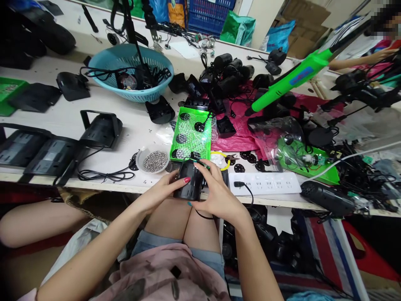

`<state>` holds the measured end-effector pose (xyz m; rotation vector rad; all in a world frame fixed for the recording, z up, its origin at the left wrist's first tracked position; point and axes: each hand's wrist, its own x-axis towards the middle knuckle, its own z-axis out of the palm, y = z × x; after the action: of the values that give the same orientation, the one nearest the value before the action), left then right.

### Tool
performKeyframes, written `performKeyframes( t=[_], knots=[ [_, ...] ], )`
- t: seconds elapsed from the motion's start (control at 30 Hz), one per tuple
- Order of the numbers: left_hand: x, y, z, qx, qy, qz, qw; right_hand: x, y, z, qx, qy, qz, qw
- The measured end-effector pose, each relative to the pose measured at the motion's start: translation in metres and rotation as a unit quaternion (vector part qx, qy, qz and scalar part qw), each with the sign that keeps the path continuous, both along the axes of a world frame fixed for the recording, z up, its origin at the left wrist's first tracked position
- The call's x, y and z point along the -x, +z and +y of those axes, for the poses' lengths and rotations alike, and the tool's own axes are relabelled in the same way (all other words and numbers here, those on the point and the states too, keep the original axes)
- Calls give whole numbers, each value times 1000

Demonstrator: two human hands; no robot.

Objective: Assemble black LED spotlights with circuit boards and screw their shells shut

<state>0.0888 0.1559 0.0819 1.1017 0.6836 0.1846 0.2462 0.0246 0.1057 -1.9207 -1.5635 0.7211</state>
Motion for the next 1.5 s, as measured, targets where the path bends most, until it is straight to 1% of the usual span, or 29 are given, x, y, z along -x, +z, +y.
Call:
performKeyframes(
  t=[0.1, 0.2, 0.27, 0.33, 0.43, 0.53, 0.63, 0.7, 0.8, 0.9, 0.97, 1.07, 1.13, 1.27, 1.4, 1.5],
  knots=[
    [1, 8, -13, 18, 39, -25, 999, 8, 8, -11, -21, -1, -14, 1000],
    [6, 14, -27, 56, 69, -54, 995, 17, 17, -22, -55, 11, -43, 997],
    [11, 17, -34, 73, 70, -61, 993, 21, 22, -28, -76, 22, -60, 995],
    [15, 19, -39, 68, 62, -64, 994, 23, 24, -34, -87, 30, -74, 993],
    [19, 24, -42, 16, 43, -61, 997, 25, 23, -42, -104, 37, -87, 990],
    [20, 29, -44, -36, 17, -37, 999, 27, 16, -51, -147, 33, -93, 984],
    [17, 32, -49, -33, 3, -37, 999, 27, 9, -60, -183, 18, -99, 978],
    [14, 34, -52, -20, 3, -51, 998, 26, 6, -65, -193, 9, -105, 976],
    [11, 37, -55, -25, 3, -61, 998, 25, 6, -70, -184, 0, -109, 977],
    [9, 43, -55, -46, 2, -46, 998, 24, 6, -72, -164, -1, -106, 981],
    [8, 49, -54, -52, -1, -33, 998, 24, 5, -73, -167, -4, -106, 980],
    [7, 55, -52, -44, 2, -20, 999, 24, 2, -74, -179, -14, -102, 978],
    [6, 58, -52, -36, 8, -23, 999, 24, 1, -75, -173, -16, -95, 980],
    [6, 56, -52, -33, 12, -50, 998, 22, 4, -74, -156, -11, -87, 984],
    [6, 49, -53, -38, 8, -47, 998, 20, 8, -72, -144, -7, -78, 986],
    [7, 46, -53, -45, 9, -39, 998, 18, 11, -69, -127, 1, -68, 990]
  ],
)
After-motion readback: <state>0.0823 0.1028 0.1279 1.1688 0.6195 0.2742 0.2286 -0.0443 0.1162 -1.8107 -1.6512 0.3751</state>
